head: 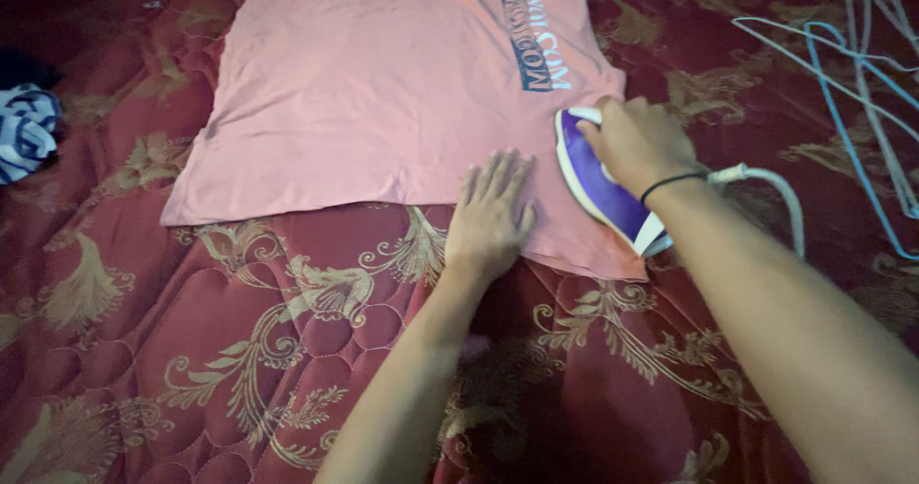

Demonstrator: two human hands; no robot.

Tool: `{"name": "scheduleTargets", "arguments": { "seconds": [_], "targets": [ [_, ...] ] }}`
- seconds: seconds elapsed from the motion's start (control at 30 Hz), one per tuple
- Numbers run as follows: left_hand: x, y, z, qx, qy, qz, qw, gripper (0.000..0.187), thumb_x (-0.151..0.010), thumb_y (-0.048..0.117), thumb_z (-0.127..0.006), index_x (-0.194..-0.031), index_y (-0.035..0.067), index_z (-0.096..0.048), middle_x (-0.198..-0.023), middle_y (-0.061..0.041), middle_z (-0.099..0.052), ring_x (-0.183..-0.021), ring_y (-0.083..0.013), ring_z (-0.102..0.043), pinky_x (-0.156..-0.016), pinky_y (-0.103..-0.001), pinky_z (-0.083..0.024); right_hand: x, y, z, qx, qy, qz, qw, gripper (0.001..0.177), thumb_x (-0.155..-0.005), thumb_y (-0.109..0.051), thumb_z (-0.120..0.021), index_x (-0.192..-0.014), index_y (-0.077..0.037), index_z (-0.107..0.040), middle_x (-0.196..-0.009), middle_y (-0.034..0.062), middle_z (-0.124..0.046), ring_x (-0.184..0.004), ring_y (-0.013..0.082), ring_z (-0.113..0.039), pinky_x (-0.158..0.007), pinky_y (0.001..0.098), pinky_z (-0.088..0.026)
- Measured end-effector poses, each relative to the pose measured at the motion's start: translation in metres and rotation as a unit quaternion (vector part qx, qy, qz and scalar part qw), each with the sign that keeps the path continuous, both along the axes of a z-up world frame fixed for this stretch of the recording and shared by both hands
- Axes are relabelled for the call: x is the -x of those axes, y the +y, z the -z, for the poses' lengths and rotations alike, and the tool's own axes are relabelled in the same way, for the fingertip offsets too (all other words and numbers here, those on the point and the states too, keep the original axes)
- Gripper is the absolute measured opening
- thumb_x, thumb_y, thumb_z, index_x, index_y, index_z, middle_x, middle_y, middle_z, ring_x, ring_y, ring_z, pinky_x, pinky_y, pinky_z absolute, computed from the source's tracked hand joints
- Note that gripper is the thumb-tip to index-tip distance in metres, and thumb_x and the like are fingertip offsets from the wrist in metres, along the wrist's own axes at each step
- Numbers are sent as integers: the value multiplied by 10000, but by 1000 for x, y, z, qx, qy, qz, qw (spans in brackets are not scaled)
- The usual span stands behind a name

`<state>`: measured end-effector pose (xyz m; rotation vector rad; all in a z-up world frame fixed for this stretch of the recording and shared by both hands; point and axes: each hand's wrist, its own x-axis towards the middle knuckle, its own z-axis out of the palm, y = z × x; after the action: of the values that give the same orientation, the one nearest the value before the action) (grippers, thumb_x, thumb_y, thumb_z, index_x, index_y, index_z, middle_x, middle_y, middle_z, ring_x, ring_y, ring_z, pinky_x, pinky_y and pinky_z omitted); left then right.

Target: The person opens a wardrobe, removes several folded clothes, and places them on a bed. They then unfold a pink t-shirt, lay it flat, and iron it with a handheld iron, smoothing the fabric across the front and sleeves.

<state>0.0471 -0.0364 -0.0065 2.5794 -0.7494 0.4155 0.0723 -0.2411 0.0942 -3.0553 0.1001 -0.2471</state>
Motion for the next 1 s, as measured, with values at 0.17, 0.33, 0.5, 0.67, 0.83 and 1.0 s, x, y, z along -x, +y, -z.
{"name": "scheduleTargets", "arguments": {
  "seconds": [0.17,0.33,0.5,0.67,0.83,1.0],
  "targets": [
    [2,1,-2,26,4,-3,1000,643,-993,359,-491,-1573,108,-371,-1637,-117,-378,-1543,-269,-287,-1274,-477,-152,-27,-8,8,11,-2,24,1000,394,-981,-437,-652,-1175,-109,-752,-1002,248,-743,-972,437,-712,-1106,597,-366],
    [3,2,-4,53,-1,-11,999,671,-989,366,-495,-1564,42,-367,-1622,-142,-390,-1535,-280,-300,-1274,-466,-160,-29,-25,4,-128,57,-19,990,382,-893,-453,-709,-1137,-172,-794,-1015,207,-750,-937,410,-729,-856,511,-560],
    [4,2,-5,41,0,-24,999,666,-991,370,-485,-1558,41,-370,-1614,-143,-389,-1526,-278,-299,-1263,-468,-158,-10,-23,-3,-117,132,-67,982,412,-891,-468,-710,-1070,-106,-791,-939,206,-775,-877,370,-772,-850,462,-587],
    [4,0,-5,32,-2,-32,999,658,-990,373,-484,-1552,47,-380,-1626,-127,-378,-1534,-266,-289,-1264,-466,-155,20,-14,-11,-156,131,-92,975,422,-886,-444,-688,-1122,-102,-764,-931,208,-778,-904,362,-764,-853,464,-574],
    [4,1,-7,29,7,-33,999,660,-990,385,-482,-1555,61,-376,-1627,-124,-369,-1534,-266,-276,-1261,-465,-150,21,-25,-19,-83,98,-63,990,487,-892,-478,-718,-1182,-86,-730,-1023,244,-743,-946,410,-732,-874,490,-558],
    [4,1,-7,27,4,-32,999,661,-992,383,-479,-1555,54,-371,-1625,-131,-366,-1531,-272,-269,-1257,-467,-149,7,-73,-43,-44,140,48,988,495,-904,-520,-707,-1155,-101,-792,-1035,209,-779,-944,383,-771,-896,495,-581]
  ]
}}
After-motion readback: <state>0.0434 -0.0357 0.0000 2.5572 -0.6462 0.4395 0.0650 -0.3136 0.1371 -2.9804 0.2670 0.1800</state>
